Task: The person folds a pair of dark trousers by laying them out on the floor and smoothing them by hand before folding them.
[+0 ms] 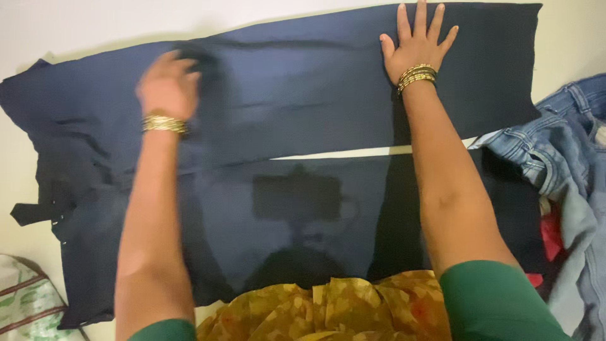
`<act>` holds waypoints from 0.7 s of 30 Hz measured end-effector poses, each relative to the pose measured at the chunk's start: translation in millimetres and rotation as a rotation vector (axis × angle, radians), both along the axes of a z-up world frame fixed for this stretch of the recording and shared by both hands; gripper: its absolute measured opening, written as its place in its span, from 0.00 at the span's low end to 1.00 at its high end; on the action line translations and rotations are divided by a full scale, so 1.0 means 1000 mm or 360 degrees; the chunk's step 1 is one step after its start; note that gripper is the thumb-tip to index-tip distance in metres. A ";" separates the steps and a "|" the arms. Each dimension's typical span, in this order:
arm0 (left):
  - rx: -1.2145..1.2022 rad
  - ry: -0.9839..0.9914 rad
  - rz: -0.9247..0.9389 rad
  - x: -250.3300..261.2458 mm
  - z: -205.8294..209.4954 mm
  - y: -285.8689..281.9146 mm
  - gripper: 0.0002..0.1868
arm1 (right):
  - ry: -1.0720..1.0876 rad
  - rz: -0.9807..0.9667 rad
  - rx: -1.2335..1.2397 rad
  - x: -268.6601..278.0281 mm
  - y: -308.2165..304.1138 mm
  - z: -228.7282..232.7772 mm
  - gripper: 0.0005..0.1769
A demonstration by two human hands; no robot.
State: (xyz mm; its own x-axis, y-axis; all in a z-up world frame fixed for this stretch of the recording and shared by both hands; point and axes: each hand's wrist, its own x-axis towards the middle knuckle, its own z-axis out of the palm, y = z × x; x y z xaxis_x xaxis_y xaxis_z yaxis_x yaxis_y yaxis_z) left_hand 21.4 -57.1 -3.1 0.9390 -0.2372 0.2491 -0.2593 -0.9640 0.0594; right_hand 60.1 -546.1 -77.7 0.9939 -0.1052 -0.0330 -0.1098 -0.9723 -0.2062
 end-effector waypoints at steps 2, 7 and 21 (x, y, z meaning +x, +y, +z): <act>-0.0278 0.0611 -0.0035 0.009 -0.007 -0.062 0.26 | 0.0030 -0.0003 -0.0011 -0.002 -0.001 0.002 0.37; 0.0331 0.0954 0.0318 0.019 -0.017 -0.136 0.52 | 0.0041 -0.0076 0.0020 0.000 0.003 0.006 0.38; 0.0037 0.0595 -0.0185 -0.118 -0.058 -0.142 0.46 | 0.0114 0.0264 0.0072 -0.105 0.056 0.028 0.45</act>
State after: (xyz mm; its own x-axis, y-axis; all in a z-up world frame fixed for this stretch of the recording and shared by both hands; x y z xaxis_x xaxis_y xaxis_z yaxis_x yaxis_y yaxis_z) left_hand -96.5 -199.4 -61.2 0.9305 -0.3490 -0.1116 -0.3316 -0.9316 0.1487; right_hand -45.0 -489.8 -49.9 0.9924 0.0634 -0.1056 0.0355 -0.9682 -0.2478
